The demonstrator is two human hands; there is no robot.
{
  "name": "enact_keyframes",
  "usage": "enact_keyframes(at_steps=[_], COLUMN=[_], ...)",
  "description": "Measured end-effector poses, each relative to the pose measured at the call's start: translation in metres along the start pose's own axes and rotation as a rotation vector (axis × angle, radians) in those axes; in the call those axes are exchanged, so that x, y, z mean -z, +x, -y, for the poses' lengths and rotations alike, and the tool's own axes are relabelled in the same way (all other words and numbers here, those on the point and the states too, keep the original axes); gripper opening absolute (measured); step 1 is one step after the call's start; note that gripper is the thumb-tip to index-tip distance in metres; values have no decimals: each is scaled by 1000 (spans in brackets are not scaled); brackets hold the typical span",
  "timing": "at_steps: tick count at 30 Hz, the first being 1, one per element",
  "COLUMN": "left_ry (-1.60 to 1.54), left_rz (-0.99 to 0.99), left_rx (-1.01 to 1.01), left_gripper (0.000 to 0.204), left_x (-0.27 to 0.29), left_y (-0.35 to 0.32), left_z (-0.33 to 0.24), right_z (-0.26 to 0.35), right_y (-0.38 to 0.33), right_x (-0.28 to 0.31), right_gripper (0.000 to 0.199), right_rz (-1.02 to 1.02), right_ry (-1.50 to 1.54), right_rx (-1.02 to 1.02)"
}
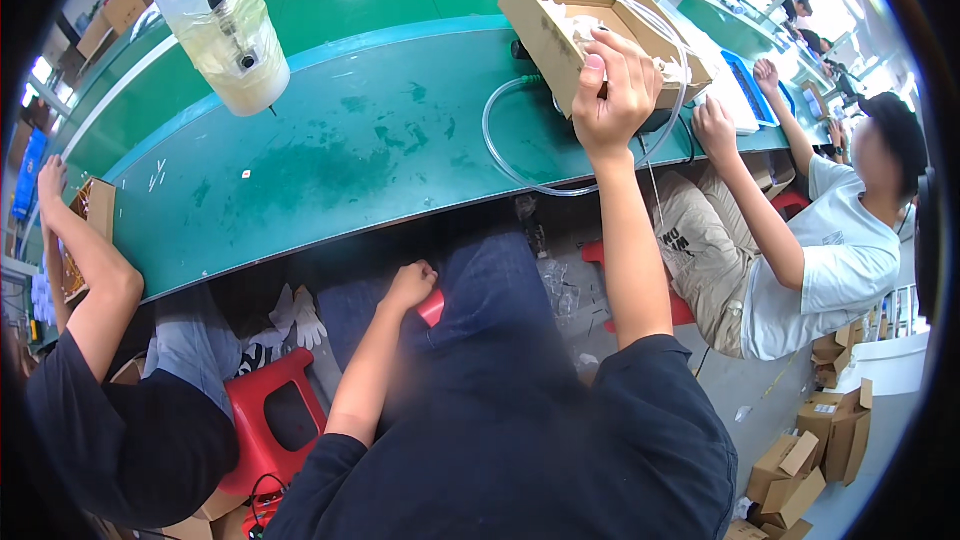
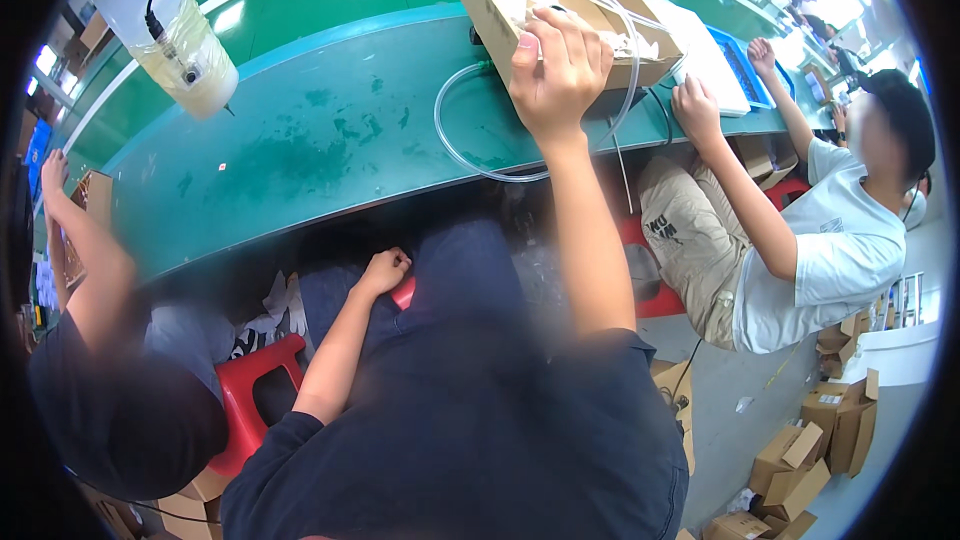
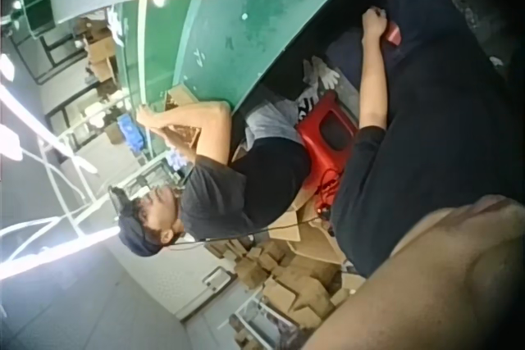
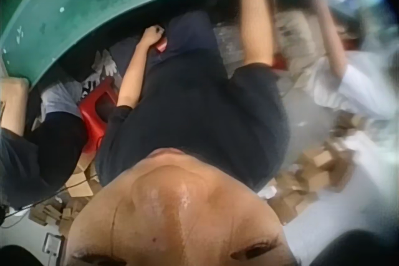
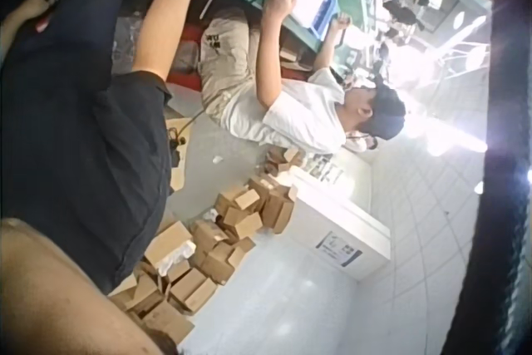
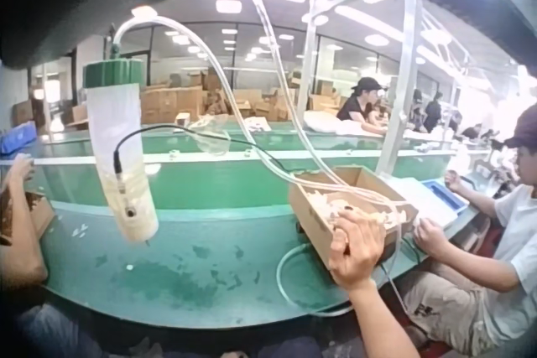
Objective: The person assembles small fans by applying liquid from a suspended dispenser into cylindrical housings and fitting fan impellers into the housings by hand.
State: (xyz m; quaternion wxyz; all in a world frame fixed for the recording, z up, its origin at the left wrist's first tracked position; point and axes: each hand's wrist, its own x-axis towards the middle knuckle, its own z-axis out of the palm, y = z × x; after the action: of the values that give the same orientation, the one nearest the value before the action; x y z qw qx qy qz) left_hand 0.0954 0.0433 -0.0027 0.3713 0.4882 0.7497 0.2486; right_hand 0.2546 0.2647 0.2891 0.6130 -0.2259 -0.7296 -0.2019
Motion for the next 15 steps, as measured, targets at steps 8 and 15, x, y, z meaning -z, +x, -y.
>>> enact_keyframes(at_steps=[8, 15], left_ry=[8, 1], left_rz=[-8, 5], left_rx=[-10, 1], left_gripper=[18, 18], left_x=[-1, -2], left_y=[0, 2], left_z=[1, 3], right_z=[6, 3], right_y=[-9, -12], right_x=[-1, -5], right_gripper=[18, 19], right_rz=[-47, -82], right_ry=[2, -4], right_rx=[-48, -42])
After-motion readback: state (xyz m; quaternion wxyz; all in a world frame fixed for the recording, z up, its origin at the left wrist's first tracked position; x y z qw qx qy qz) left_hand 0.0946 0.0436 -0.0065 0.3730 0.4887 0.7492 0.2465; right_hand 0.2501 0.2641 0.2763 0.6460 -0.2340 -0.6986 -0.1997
